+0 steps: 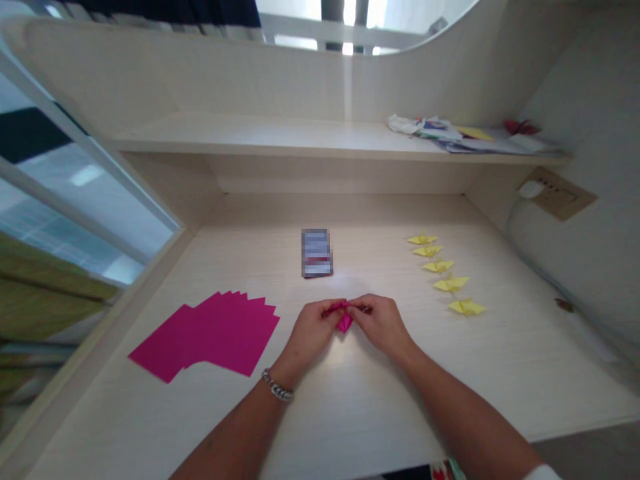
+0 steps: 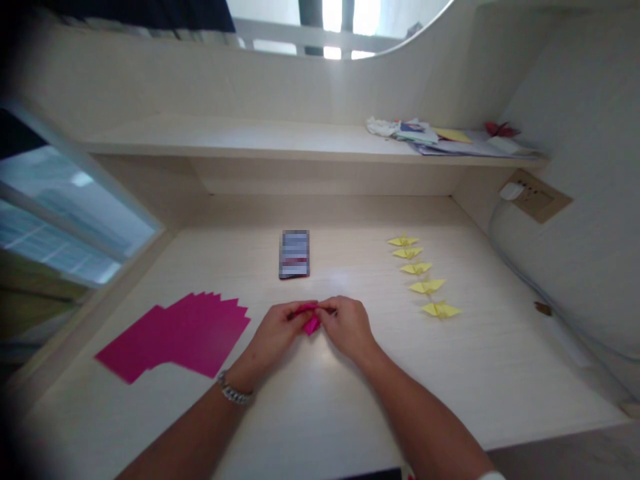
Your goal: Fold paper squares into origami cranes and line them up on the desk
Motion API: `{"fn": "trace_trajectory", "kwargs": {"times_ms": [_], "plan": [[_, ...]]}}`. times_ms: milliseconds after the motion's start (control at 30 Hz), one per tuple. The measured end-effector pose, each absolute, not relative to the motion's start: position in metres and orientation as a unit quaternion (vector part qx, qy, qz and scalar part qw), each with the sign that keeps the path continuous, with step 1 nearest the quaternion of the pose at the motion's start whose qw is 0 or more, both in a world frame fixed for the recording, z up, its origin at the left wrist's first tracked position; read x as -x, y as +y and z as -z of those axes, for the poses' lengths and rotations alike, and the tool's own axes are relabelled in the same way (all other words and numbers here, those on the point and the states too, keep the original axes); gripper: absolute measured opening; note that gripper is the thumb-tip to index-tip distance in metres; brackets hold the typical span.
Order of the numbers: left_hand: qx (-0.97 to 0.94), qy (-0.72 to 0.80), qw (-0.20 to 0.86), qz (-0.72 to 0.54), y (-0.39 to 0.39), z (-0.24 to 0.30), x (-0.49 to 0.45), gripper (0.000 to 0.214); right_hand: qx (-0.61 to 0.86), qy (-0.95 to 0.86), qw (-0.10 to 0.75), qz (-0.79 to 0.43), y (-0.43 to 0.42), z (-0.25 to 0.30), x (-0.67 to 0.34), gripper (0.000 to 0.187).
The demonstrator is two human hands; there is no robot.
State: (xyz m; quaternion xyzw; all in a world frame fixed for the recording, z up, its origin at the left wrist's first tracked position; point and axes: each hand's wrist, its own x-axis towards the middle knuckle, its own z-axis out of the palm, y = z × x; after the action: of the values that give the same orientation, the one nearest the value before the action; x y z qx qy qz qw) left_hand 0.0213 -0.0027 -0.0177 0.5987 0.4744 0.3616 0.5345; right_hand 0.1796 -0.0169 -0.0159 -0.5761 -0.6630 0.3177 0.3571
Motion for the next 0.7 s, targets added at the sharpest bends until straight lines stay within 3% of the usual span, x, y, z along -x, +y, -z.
{"fn": "trace_trajectory", "kwargs": {"times_ms": [300,700], "plan": [[-0.541,0.483,0.617,-0.305,-0.0060,0.0172,-0.0222,0.022,0.565,-0.685,0.368,-0.277,-0.0177,0.0105,-0.1780,0.016],[-0.554,0.473,0.632,-0.263,-0.0082,0.0201,-0.0211,0.021,0.549,-0.643,0.414,-0.338,-0.0182,0.0105,-0.1745,0.017]]}}
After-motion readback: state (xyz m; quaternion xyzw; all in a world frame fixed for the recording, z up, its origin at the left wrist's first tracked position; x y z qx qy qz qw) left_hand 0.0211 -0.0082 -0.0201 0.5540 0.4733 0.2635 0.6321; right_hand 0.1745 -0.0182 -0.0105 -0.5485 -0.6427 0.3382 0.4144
